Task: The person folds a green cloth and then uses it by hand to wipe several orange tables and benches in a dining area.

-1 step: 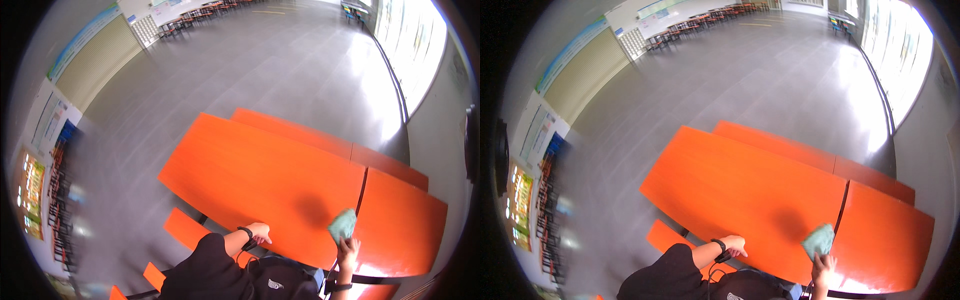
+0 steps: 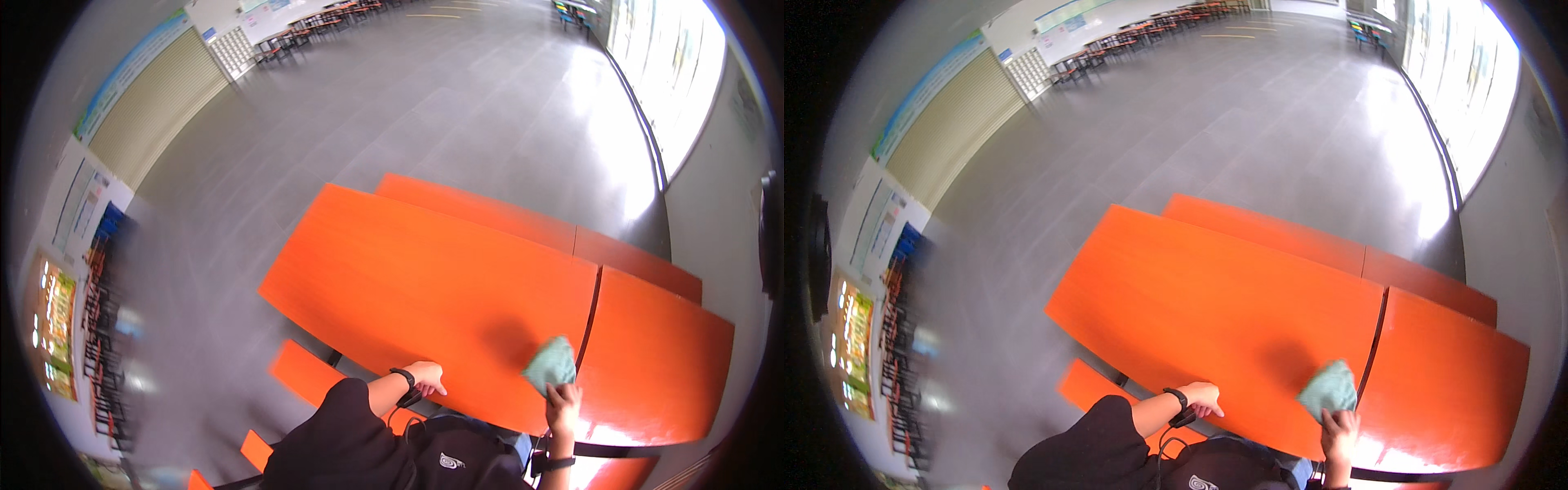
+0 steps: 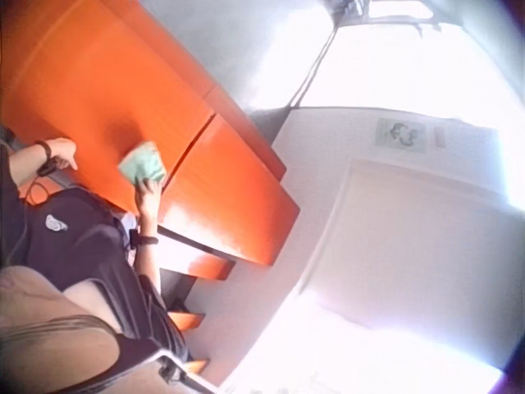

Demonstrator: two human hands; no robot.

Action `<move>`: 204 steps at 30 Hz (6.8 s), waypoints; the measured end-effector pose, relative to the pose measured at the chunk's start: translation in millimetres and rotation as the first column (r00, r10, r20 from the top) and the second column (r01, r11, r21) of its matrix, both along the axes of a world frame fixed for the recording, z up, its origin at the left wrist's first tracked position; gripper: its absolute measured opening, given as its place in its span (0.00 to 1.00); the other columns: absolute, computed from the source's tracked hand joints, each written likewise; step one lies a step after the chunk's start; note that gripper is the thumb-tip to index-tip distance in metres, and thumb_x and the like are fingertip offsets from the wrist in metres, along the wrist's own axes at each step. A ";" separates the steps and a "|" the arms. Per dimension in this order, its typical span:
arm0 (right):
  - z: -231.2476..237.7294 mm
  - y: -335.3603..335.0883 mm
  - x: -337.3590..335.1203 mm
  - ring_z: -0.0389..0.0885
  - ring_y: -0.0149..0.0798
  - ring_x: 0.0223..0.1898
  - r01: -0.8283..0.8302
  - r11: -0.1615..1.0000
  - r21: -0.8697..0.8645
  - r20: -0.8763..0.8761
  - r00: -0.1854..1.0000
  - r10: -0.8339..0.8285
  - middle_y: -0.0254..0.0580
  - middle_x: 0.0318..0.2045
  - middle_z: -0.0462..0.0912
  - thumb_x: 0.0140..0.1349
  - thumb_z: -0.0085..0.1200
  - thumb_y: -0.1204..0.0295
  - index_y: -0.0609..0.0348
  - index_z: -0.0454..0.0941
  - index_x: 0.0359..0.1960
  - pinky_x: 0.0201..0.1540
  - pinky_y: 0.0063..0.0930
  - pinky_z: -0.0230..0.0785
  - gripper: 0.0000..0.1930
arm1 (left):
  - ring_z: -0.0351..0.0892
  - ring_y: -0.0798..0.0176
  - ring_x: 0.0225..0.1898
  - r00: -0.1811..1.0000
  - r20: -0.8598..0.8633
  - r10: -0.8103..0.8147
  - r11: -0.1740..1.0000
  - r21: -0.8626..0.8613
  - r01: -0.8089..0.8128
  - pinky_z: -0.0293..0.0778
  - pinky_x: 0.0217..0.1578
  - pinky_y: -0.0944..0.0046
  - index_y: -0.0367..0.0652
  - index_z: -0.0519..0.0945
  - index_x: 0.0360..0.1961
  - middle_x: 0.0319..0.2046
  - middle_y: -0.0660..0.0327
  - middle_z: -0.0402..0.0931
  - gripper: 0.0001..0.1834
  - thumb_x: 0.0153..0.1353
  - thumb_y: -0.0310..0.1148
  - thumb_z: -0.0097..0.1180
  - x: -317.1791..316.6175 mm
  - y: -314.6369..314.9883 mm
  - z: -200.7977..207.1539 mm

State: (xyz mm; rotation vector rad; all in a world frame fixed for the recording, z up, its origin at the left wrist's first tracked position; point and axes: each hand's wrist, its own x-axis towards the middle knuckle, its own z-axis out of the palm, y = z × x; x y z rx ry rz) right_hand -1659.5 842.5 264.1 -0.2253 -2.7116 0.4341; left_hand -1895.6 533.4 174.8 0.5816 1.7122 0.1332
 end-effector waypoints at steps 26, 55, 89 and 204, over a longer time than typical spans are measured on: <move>-144.1 -60.9 -30.5 0.84 0.50 0.32 0.107 0.979 -0.172 0.860 0.501 0.097 0.43 0.26 0.84 0.38 0.59 0.69 0.46 0.85 0.25 0.33 0.44 0.77 0.09 | 0.80 0.65 0.18 0.973 0.122 -0.194 0.973 0.150 0.175 0.75 0.26 0.62 0.43 0.82 0.14 0.12 0.63 0.78 0.29 0.63 0.54 0.54 -15.1 -9.9 -26.4; -344.5 -421.8 184.0 0.79 0.38 0.34 -0.092 -0.695 -0.713 0.664 -0.407 -0.628 0.41 0.35 0.81 0.56 0.51 0.67 0.60 0.77 0.47 0.38 0.37 0.71 0.18 | 0.79 0.53 0.37 0.751 -0.607 -0.261 0.137 0.746 0.651 0.73 0.39 0.54 0.43 0.81 0.29 0.33 0.56 0.79 0.09 0.57 0.37 0.63 73.7 15.9 -60.6; -499.5 -77.7 276.1 0.66 0.64 0.63 0.940 -0.107 0.325 0.317 -0.215 -0.924 0.48 0.67 0.65 0.62 0.46 0.72 0.55 0.63 0.66 0.63 0.60 0.60 0.28 | 0.49 0.39 0.73 0.074 -0.839 -0.539 -0.533 0.408 0.741 0.41 0.70 0.40 0.47 0.79 0.54 0.71 0.42 0.54 0.33 0.39 0.35 0.59 269.5 376.3 -72.8; -502.1 -455.0 144.8 0.57 0.70 0.68 0.849 -0.296 0.439 0.603 -0.522 -0.603 0.58 0.74 0.44 0.53 0.53 0.85 0.60 0.44 0.74 0.64 0.58 0.63 0.46 | 0.61 0.52 0.69 0.468 -0.805 -0.365 -0.235 0.566 0.790 0.50 0.69 0.44 0.45 0.84 0.39 0.66 0.58 0.67 0.14 0.50 0.23 0.53 93.3 39.2 -98.2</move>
